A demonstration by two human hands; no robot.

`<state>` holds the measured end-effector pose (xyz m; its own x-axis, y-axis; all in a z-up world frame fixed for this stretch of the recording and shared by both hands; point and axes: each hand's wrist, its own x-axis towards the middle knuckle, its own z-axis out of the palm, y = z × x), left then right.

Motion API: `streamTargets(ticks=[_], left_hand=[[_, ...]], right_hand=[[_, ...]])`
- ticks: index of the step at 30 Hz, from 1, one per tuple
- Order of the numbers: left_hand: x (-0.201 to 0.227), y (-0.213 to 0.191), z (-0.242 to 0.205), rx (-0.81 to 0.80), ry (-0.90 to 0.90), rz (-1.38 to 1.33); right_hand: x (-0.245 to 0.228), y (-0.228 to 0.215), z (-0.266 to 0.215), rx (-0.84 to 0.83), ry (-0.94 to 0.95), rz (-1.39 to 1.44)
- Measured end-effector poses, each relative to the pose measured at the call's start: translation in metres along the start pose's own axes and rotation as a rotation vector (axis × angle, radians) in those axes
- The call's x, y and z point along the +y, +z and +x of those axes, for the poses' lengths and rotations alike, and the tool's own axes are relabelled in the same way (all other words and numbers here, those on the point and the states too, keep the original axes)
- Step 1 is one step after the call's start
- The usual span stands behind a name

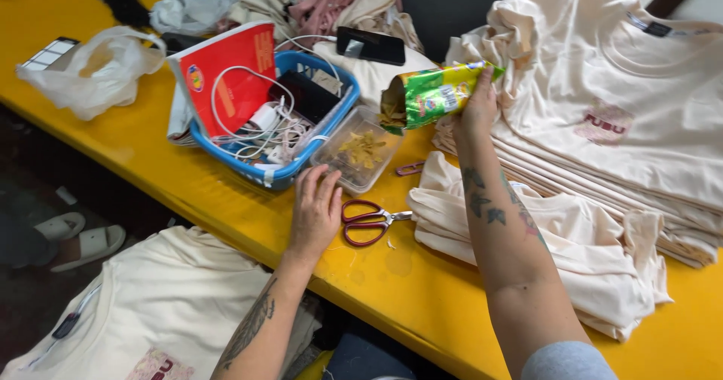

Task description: Trimming excess threads from t-shirts using scissors at a quality control station.

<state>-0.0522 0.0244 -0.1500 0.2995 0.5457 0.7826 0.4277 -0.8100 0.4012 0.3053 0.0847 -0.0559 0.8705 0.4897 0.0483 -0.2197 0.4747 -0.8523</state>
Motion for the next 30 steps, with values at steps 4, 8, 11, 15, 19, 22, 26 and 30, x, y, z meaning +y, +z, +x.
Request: streamTargets(ticks=[4, 8, 11, 15, 19, 22, 26, 30], left_hand=[[0.004, -0.002, 0.001, -0.002, -0.03, -0.042], [0.019, -0.018, 0.01, 0.037, -0.038, -0.098], [0.024, -0.034, 0.024, 0.093, -0.009, -0.131], [0.018, -0.077, 0.043, 0.263, 0.018, -0.069], [-0.008, -0.1, 0.049, 0.33, -0.035, -0.073], [-0.005, -0.103, 0.063, 0.325, -0.062, -0.159], [-0.004, -0.088, 0.075, 0.247, -0.04, -0.121], [-0.029, -0.025, 0.08, 0.015, 0.146, 0.054]], right_hand=[[-0.01, 0.012, -0.016, 0.122, 0.252, 0.062], [-0.008, 0.05, -0.064, 0.077, 0.453, 0.338], [-0.001, 0.098, -0.132, -0.022, 0.631, 0.548], [0.031, 0.15, -0.197, -0.213, 0.785, 0.614], [0.028, 0.162, -0.253, -0.408, 0.943, 0.448], [-0.006, 0.13, -0.261, -0.628, 0.97, 0.32], [-0.034, 0.038, -0.256, -0.913, 0.787, 0.0], [-0.062, -0.066, -0.256, -0.983, 0.657, -0.119]])
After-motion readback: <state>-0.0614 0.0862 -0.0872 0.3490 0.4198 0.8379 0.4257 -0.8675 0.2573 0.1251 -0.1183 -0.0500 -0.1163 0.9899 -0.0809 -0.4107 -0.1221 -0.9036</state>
